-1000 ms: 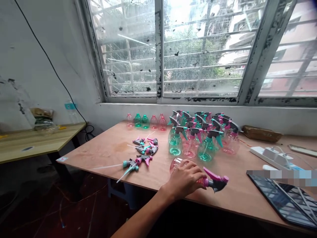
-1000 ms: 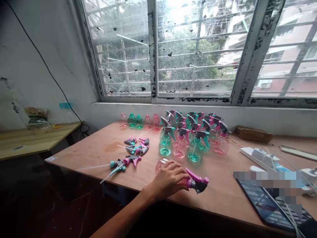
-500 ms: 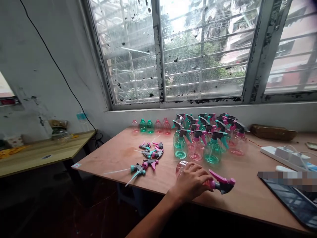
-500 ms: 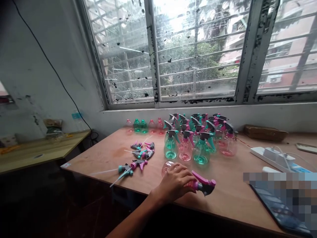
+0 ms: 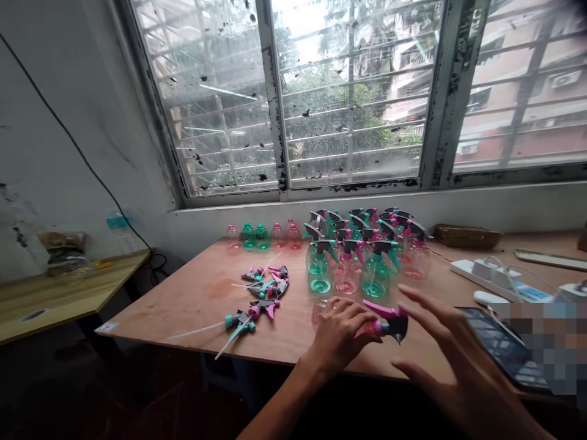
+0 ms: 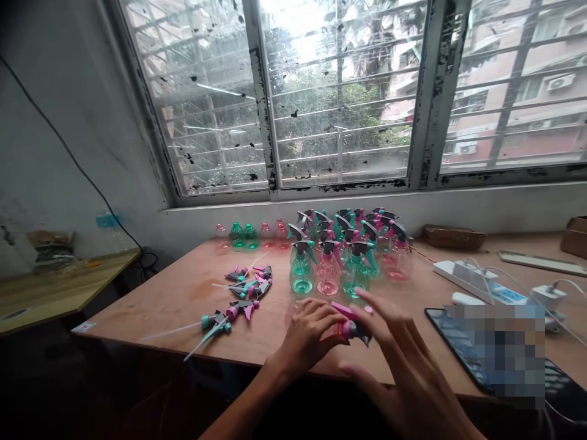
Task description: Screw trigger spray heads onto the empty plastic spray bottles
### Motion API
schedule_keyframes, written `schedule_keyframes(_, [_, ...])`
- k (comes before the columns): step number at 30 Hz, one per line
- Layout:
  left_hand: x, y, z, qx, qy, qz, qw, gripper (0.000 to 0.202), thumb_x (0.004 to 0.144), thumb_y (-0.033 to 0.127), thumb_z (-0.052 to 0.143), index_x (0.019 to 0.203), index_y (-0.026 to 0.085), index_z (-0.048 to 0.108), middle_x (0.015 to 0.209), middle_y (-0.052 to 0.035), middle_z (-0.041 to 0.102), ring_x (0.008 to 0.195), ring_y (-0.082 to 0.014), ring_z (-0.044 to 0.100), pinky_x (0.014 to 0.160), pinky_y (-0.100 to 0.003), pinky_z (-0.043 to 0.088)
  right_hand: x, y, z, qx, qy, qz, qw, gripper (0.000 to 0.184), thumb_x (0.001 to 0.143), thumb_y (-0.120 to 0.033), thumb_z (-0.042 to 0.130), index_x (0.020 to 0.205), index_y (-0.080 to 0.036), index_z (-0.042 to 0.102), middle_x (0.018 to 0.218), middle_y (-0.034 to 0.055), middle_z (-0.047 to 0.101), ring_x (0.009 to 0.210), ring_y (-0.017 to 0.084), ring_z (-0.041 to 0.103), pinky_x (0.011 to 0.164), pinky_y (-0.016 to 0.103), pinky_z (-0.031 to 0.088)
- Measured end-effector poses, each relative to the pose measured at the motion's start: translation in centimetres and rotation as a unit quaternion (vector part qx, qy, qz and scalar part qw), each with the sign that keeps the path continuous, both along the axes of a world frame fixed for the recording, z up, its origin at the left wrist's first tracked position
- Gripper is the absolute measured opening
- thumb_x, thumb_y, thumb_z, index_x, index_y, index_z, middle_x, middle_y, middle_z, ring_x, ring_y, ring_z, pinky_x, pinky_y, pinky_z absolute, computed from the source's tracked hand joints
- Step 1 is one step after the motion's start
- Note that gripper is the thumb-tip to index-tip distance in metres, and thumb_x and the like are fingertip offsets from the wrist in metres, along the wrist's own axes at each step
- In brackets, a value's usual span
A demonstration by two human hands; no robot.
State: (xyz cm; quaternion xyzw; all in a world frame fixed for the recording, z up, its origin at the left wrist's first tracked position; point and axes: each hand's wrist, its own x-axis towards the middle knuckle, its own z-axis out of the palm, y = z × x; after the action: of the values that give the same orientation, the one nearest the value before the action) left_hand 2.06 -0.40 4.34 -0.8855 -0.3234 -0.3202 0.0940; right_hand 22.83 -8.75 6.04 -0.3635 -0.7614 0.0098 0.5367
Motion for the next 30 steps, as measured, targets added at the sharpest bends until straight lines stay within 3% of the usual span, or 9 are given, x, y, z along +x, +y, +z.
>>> schedule_keyframes(2, [0.1, -0.1, 0.3, -0.007, -0.022, 0.001, 1.0, 0.033, 0.088, 0.048, 0.069, 0.111, 0.024, 0.07, 0.107, -0.002, 0.076, 0.104, -0.0205, 0.065, 0.095, -0.038, 0.045, -0.1, 2.0, -1.3, -0.087, 0.035, 0.011, 0.995, 0.073, 0.085, -0.045, 0.075, 0.148, -0.033, 0.041, 0.152, 0.0098, 0.045, 0.137, 0.04, 0.045, 0.11, 0.059, 0.043])
schedule_keyframes(4, [0.2, -0.1, 0.5, -0.013, -0.037, -0.003, 0.999, 0.031, 0.088, 0.045, 0.071, 0.11, 0.023, 0.07, 0.106, -0.0029, 0.076, 0.104, -0.0219, 0.065, 0.094, -0.039, 0.045, -0.2, 3.9, -2.7, -0.2, 0.131, 0.059, 0.969, 0.076, 0.084, -0.049, 0.074, 0.148, -0.033, 0.037, 0.149, 0.0099, 0.048, 0.134, 0.035, 0.049, 0.104, 0.053, 0.051])
schedule_keyframes(8, [0.3, 0.0, 0.5, -0.022, -0.045, -0.018, 0.999, 0.027, 0.091, 0.04, 0.069, 0.112, 0.023, 0.068, 0.109, -0.0027, 0.076, 0.107, -0.0224, 0.064, 0.099, -0.041, 0.043, -0.8, 6.4, -4.2, -0.32, 0.292, 0.142, 0.89, 0.071, 0.075, -0.052, 0.082, 0.134, -0.025, 0.054, 0.12, 0.0102, 0.068, 0.111, 0.031, 0.066, 0.092, 0.042, 0.056])
schedule_keyframes(10, [0.4, 0.1, 0.4, -0.024, -0.04, -0.025, 0.999, 0.024, 0.093, 0.037, 0.067, 0.113, 0.023, 0.068, 0.109, -0.0025, 0.075, 0.109, -0.0225, 0.063, 0.101, -0.042, 0.042, -0.9, 6.9, -4.4, -0.388, 0.28, 0.166, 0.862, 0.054, 0.072, -0.055, 0.083, 0.11, -0.019, 0.069, 0.093, 0.0074, 0.074, 0.085, 0.027, 0.07, 0.074, 0.037, 0.059])
schedule_keyframes(13, [0.7, 0.2, 0.0, -0.025, -0.03, -0.033, 0.999, 0.02, 0.094, 0.033, 0.065, 0.112, 0.024, 0.068, 0.11, -0.0026, 0.074, 0.109, -0.023, 0.063, 0.102, -0.044, 0.042, -1.0, 7.1, -4.5, -0.441, 0.272, 0.195, 0.833, 0.047, 0.07, -0.058, 0.083, 0.088, -0.016, 0.075, 0.074, 0.0044, 0.072, 0.067, 0.023, 0.066, 0.059, 0.033, 0.055])
schedule_keyframes(18, [1.2, -0.1, 0.0, -0.028, -0.026, -0.036, 0.999, 0.035, 0.097, 0.022, 0.059, 0.131, 0.028, 0.057, 0.128, -0.0055, 0.067, 0.12, -0.0238, 0.06, 0.111, -0.048, 0.038, -1.0, 7.4, -4.8, -0.425, 0.286, 0.181, 0.84, 0.042, 0.065, -0.052, 0.089, 0.086, -0.02, 0.074, 0.07, -0.0024, 0.067, 0.065, 0.018, 0.061, 0.063, 0.031, 0.052])
schedule_keyframes(22, [0.2, -1.3, 0.5, -0.067, -0.03, -0.082, 0.994, 0.057, 0.096, 0.024, 0.06, 0.148, 0.026, 0.037, 0.155, -0.0127, 0.041, 0.145, -0.027, 0.038, 0.117, -0.047, 0.036, -0.8, 7.5, -5.2, -0.415, 0.31, 0.216, 0.827, 0.045, 0.071, -0.05, 0.086, 0.101, -0.021, 0.072, 0.083, 0.0009, 0.072, 0.078, 0.021, 0.067, 0.076, 0.034, 0.054])
schedule_keyframes(26, [-1.7, -1.8, -0.7, -0.07, -0.199, 0.008, 0.978, 0.067, 0.095, 0.031, 0.061, 0.151, 0.025, 0.026, 0.162, -0.0158, 0.025, 0.152, -0.0323, 0.02, 0.12, -0.055, 0.029, -0.4, 7.2, -5.1, -0.392, 0.272, 0.198, 0.856, 0.049, 0.073, -0.046, 0.086, 0.112, -0.02, 0.071, 0.092, 0.004, 0.075, 0.088, 0.025, 0.069, 0.088, 0.041, 0.052])
schedule_keyframes(30, [-3.5, -1.1, -2.3, -0.263, -0.32, 0.044, 0.909, 0.078, 0.093, 0.048, 0.062, 0.153, 0.02, 0.022, 0.16, -0.0204, 0.03, 0.148, -0.0355, 0.033, 0.117, -0.056, 0.035, -0.3, 6.8, -4.8, -0.379, 0.228, 0.17, 0.881, 0.048, 0.073, -0.045, 0.085, 0.111, -0.02, 0.072, 0.099, 0.0055, 0.075, 0.094, 0.028, 0.068, 0.091, 0.042, 0.052])
